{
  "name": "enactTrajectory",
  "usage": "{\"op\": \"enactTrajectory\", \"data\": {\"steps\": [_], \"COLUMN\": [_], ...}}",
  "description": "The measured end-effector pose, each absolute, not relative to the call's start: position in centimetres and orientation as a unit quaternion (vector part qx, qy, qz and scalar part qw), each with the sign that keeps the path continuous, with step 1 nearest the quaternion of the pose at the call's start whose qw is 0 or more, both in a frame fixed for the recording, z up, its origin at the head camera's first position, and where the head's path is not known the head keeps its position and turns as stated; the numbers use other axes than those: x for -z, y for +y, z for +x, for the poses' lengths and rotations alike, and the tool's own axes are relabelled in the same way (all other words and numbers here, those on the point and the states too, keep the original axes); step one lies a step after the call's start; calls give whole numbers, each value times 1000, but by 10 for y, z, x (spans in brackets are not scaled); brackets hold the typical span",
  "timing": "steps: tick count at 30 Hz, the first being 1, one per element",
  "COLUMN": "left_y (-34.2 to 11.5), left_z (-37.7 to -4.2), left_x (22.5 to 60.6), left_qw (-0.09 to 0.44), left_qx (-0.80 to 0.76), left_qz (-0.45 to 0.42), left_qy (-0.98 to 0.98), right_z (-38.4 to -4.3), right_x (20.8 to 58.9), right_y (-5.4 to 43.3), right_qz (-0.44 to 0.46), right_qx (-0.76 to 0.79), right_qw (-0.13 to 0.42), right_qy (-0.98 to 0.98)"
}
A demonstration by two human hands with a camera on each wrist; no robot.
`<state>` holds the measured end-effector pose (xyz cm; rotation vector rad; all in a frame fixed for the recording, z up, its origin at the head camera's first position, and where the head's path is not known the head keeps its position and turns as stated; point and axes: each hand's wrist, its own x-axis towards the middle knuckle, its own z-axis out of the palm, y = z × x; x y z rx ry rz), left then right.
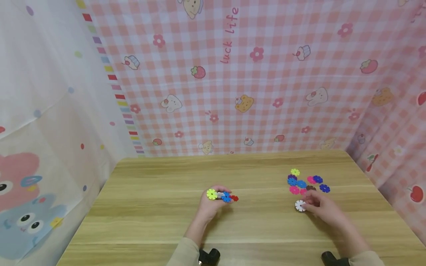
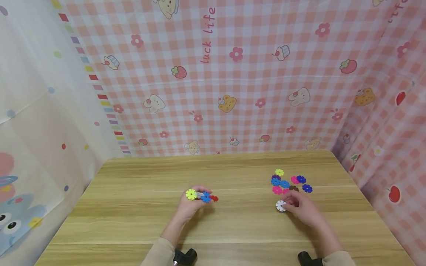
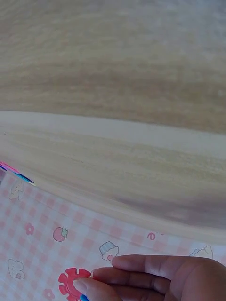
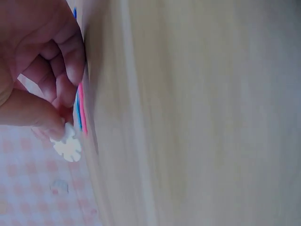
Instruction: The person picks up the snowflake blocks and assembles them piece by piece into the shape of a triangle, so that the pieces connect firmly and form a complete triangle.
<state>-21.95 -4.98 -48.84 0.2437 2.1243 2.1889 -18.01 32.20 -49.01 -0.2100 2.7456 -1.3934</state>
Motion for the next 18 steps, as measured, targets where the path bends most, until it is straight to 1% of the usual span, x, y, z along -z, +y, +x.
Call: {"op": "enactTrajectory", "data": {"steps": [11, 18], "left_y": [-49, -45], "left_z": [-218, -217], "left_x": [489, 491], "left_qw": [40, 43], "left_qx": [-699, -708], "left_qz": [82, 79], "left_qy": [709, 701], "right_z": [-190, -194], "right_x": [482, 482], "right_y": [261, 229], "right_qz": [-103, -118], "right_qx": [536, 575], "right_qw": [86, 92], "right_qy": [834, 804]}}
